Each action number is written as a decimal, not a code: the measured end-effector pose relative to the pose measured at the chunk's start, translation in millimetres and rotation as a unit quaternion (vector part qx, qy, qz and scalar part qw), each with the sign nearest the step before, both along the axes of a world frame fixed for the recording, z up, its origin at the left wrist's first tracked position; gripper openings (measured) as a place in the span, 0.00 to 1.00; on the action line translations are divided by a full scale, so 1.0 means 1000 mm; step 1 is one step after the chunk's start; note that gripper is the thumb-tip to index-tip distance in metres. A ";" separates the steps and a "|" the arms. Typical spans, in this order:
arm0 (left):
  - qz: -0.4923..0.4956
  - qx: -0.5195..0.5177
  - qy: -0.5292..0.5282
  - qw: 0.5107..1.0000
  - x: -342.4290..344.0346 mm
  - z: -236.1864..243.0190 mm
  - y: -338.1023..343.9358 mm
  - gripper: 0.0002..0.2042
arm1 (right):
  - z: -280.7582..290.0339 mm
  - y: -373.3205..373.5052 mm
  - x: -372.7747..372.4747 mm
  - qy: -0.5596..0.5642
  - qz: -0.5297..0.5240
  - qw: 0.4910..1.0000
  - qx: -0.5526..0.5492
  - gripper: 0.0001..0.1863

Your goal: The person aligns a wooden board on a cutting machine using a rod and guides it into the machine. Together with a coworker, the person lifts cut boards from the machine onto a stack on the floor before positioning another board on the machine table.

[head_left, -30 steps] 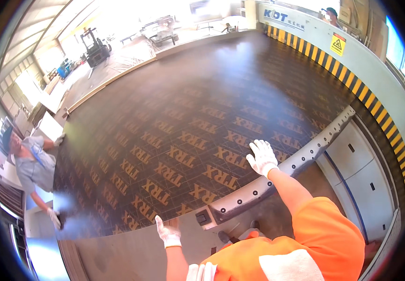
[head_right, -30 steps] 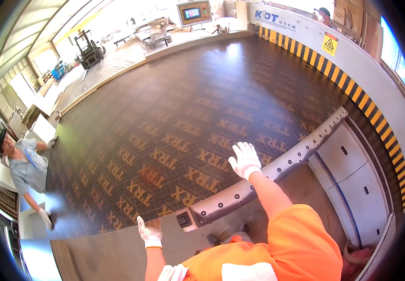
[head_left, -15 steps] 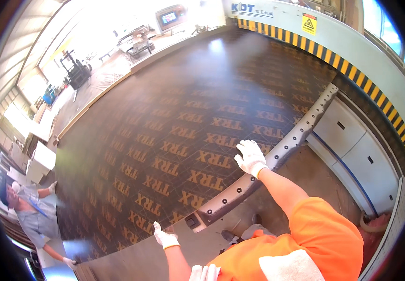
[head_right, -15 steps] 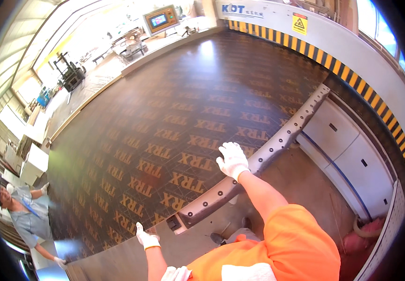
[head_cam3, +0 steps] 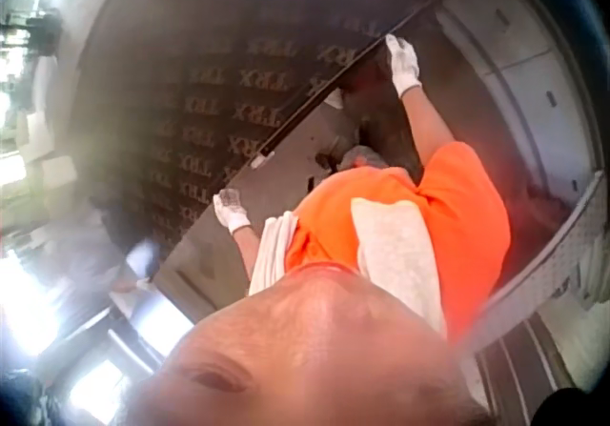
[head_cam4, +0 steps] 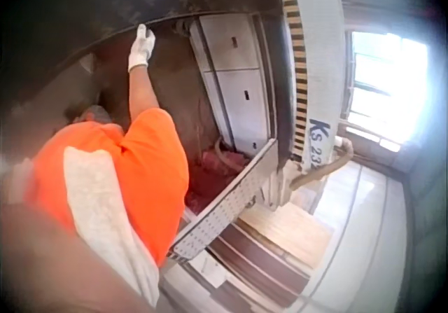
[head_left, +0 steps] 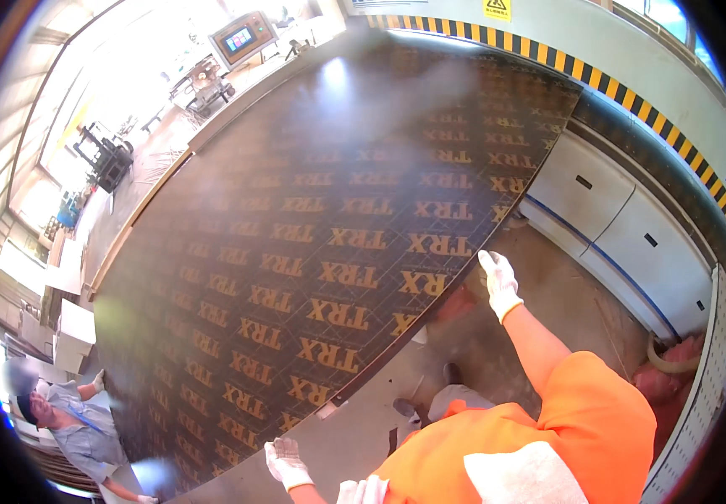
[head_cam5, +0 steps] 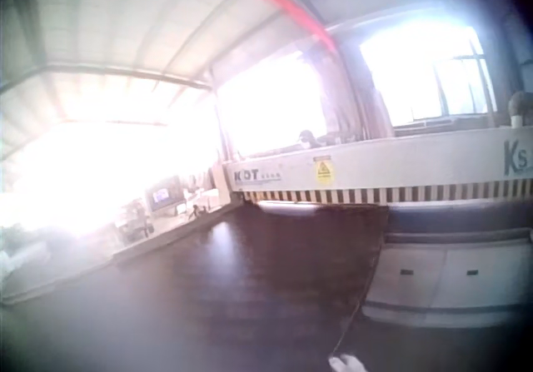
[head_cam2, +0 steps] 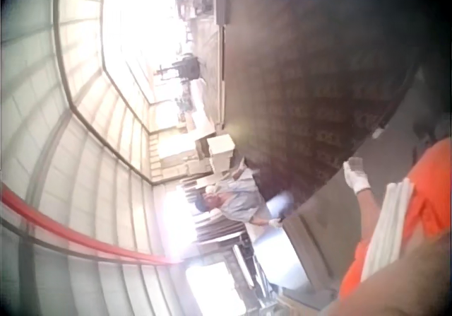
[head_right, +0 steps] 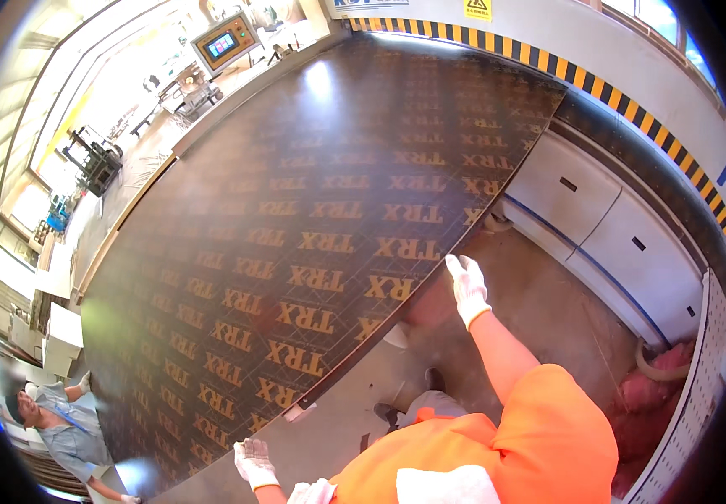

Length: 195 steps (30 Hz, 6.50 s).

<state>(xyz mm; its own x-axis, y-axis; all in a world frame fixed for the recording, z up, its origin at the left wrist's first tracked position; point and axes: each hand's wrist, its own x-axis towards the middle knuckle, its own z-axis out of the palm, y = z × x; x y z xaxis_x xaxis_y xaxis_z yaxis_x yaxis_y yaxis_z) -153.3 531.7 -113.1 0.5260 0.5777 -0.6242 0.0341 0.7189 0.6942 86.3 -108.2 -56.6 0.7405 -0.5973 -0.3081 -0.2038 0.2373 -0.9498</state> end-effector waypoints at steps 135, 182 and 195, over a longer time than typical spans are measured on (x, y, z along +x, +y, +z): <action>-0.629 -0.121 -0.116 0.759 0.171 -0.010 -0.328 0.20 | 0.105 -0.138 -0.581 0.340 -0.322 0.662 -0.585 0.21; -0.788 -0.180 0.072 0.584 -0.369 0.085 -0.505 0.20 | 0.064 -0.064 -0.929 -0.007 -0.408 0.908 0.095 0.27; -0.718 -0.091 0.086 0.685 -0.461 0.109 -0.237 0.08 | 0.182 0.231 -0.918 0.256 -0.211 0.929 0.165 0.43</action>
<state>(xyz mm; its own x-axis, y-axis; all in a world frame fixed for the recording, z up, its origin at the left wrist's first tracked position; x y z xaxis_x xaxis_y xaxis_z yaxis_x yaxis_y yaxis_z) -614.8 294.9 -4.0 0.3804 -0.5527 -0.7415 0.8665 -0.0672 0.4946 -832.0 122.7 125.4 0.1672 -0.6114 -0.7735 -0.4307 0.6604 -0.6151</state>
